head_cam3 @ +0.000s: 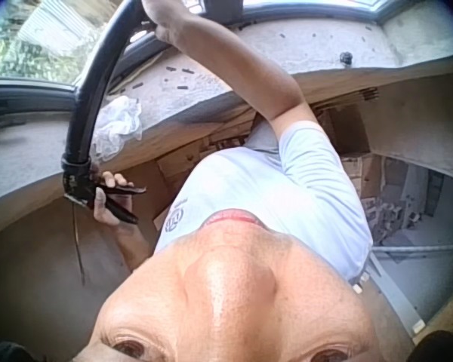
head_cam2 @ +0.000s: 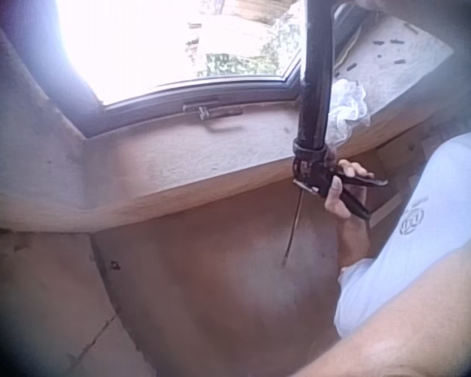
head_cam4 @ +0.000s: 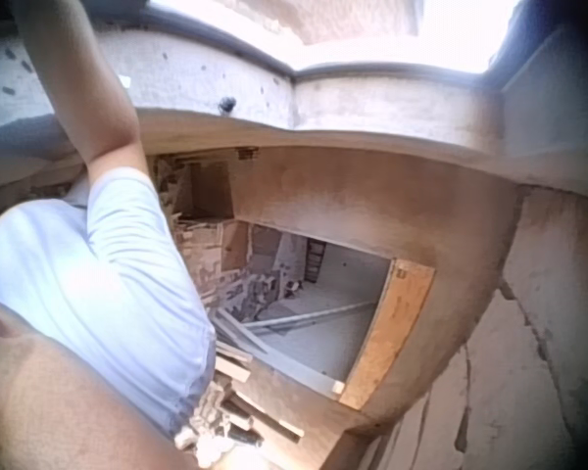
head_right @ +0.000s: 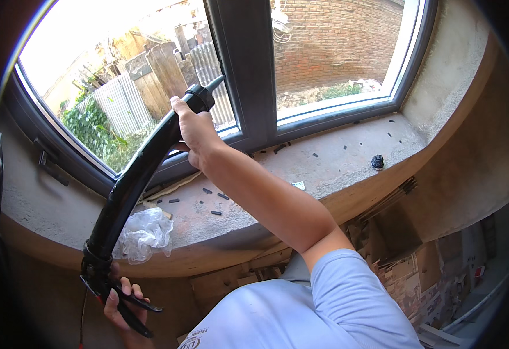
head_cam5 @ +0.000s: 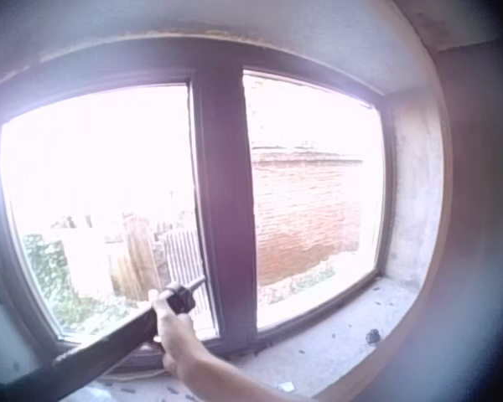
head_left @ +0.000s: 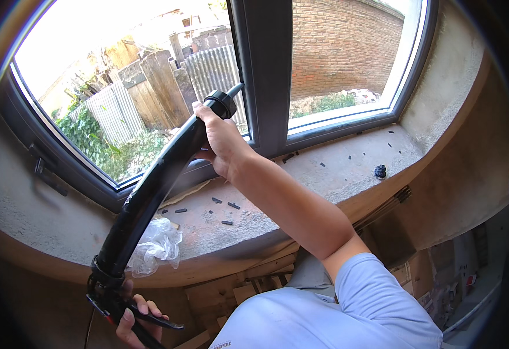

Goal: The person loads a sealant cartridge into a caulking gun and applies sealant along the interior perimeter of a window frame. They wipe the nozzle with a plastic bag, then descend a ladder while holding the gun and bag.

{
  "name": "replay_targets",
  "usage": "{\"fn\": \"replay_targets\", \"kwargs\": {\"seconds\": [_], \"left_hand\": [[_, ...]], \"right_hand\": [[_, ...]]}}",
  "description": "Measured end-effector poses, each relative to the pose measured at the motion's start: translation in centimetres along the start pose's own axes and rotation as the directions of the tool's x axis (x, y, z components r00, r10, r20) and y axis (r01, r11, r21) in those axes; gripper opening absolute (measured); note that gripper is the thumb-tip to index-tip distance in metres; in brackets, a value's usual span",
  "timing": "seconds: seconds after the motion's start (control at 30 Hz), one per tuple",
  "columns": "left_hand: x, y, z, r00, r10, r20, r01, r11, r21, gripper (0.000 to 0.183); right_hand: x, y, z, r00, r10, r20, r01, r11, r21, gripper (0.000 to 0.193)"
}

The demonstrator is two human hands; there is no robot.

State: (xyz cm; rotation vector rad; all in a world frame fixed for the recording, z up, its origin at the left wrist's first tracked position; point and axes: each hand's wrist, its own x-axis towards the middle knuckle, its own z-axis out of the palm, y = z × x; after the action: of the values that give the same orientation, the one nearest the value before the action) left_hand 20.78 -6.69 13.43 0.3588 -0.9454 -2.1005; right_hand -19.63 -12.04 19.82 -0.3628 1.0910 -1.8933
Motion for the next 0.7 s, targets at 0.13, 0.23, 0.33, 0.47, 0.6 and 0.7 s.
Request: {"fn": "replay_targets", "kwargs": {"seconds": [0.13, 0.23, 0.33, 0.47, 0.6, 0.7], "left_hand": [[0.0, 0.6, 0.6, 1.0, -0.006, -0.013, 0.005, 1.0, -0.006, 0.069], [0.1, 0.9, 1.3, 1.0, -0.001, 0.011, 0.001, 1.0, 0.002, 0.069], [0.1, 1.3, 1.8, 1.0, 0.001, 0.015, -0.001, 1.0, 0.0, 0.068], [0.2, 1.7, 2.3, 1.0, 0.0, 0.018, 0.001, 1.0, -0.018, 0.069], [0.3, 2.1, 2.5, 1.0, -0.006, 0.013, 0.006, 0.999, -0.042, 0.068], [0.5, 2.4, 2.7, 1.0, -0.005, 0.022, 0.006, 0.999, -0.042, 0.068]], "right_hand": [[0.0, -0.7, 0.4, 0.999, -0.025, 0.029, 0.024, 1.0, 0.009, 0.045], [-0.1, -1.1, 0.8, 0.999, -0.043, 0.024, 0.043, 0.999, 0.009, 0.045], [-0.2, -1.7, 1.2, 0.998, -0.061, 0.017, 0.061, 0.998, 0.005, 0.046], [-0.5, -2.4, 1.8, 0.997, -0.076, 0.018, 0.076, 0.997, -0.003, 0.046], [-0.9, -3.1, 2.3, 0.998, -0.069, 0.007, 0.069, 0.998, -0.008, 0.04], [-1.1, -3.7, 2.7, 0.998, -0.069, 0.013, 0.069, 0.997, -0.02, 0.041]]}}
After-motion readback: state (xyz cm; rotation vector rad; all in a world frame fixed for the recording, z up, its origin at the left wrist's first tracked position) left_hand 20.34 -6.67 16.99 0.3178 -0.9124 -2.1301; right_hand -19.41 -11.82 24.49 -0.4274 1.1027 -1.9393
